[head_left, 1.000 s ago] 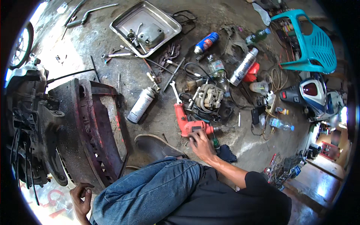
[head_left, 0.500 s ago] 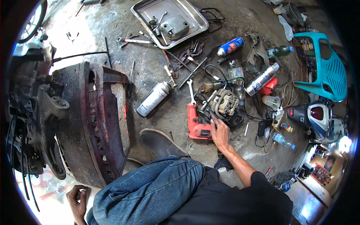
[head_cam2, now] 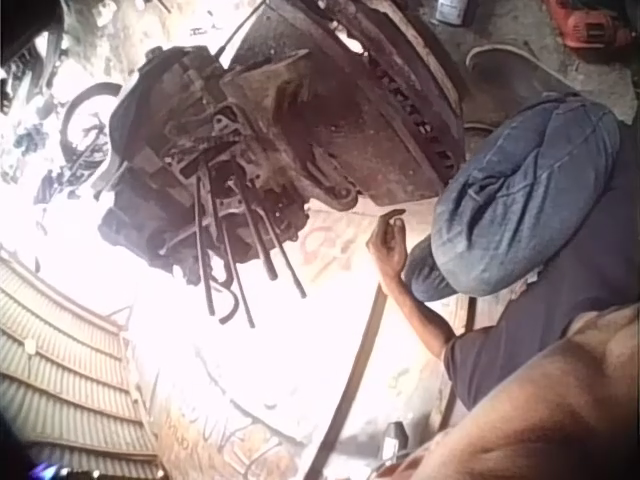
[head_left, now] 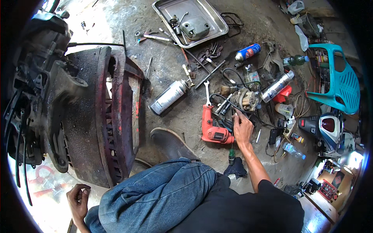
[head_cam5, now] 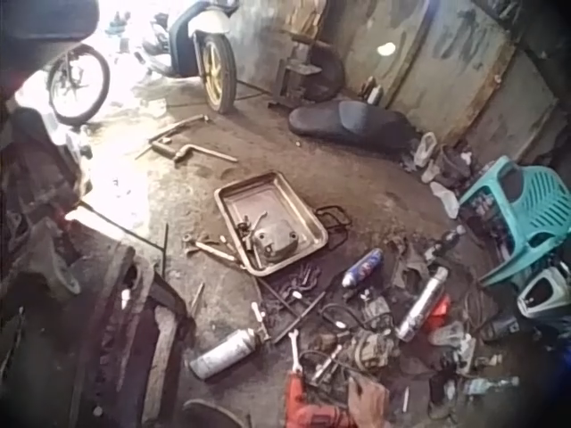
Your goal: Repairing and cleaning a motorcycle engine using tools and cleaning spray.
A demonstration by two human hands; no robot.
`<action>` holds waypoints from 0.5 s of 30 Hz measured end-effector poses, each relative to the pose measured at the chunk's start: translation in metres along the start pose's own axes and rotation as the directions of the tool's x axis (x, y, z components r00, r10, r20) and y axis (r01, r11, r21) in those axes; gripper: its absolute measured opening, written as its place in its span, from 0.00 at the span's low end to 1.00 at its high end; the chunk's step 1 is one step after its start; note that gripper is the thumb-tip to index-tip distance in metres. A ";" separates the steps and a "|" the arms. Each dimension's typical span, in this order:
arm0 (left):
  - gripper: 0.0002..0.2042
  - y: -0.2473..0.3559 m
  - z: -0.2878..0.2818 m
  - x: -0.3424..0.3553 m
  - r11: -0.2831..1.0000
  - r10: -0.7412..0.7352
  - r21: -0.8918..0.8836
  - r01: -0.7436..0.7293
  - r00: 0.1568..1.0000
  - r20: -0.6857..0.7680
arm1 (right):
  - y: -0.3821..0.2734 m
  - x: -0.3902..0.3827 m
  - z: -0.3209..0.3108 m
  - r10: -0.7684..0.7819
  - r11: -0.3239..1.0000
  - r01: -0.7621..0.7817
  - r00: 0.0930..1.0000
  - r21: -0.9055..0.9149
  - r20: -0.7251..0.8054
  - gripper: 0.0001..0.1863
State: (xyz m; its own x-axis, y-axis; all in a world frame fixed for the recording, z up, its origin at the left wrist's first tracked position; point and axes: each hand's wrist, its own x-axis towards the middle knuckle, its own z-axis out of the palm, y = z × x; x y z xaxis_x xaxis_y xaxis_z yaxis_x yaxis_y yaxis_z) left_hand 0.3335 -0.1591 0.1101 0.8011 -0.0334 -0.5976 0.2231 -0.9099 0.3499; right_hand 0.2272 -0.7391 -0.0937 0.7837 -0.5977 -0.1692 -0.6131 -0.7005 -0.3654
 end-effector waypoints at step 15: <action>0.13 -0.007 -0.021 -0.011 0.972 0.213 -0.094 -0.213 0.977 -0.010 | 0.008 -0.051 0.063 -0.181 0.983 0.180 0.981 0.028 0.066 0.23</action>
State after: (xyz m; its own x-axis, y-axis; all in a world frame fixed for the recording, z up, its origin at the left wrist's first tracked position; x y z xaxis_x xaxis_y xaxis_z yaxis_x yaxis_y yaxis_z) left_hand 0.3348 -0.1435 0.1286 0.8358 -0.2226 -0.5018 0.0981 -0.8389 0.5354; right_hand 0.1881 -0.6898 -0.1459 0.8866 -0.4339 -0.1599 -0.4592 -0.7852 -0.4154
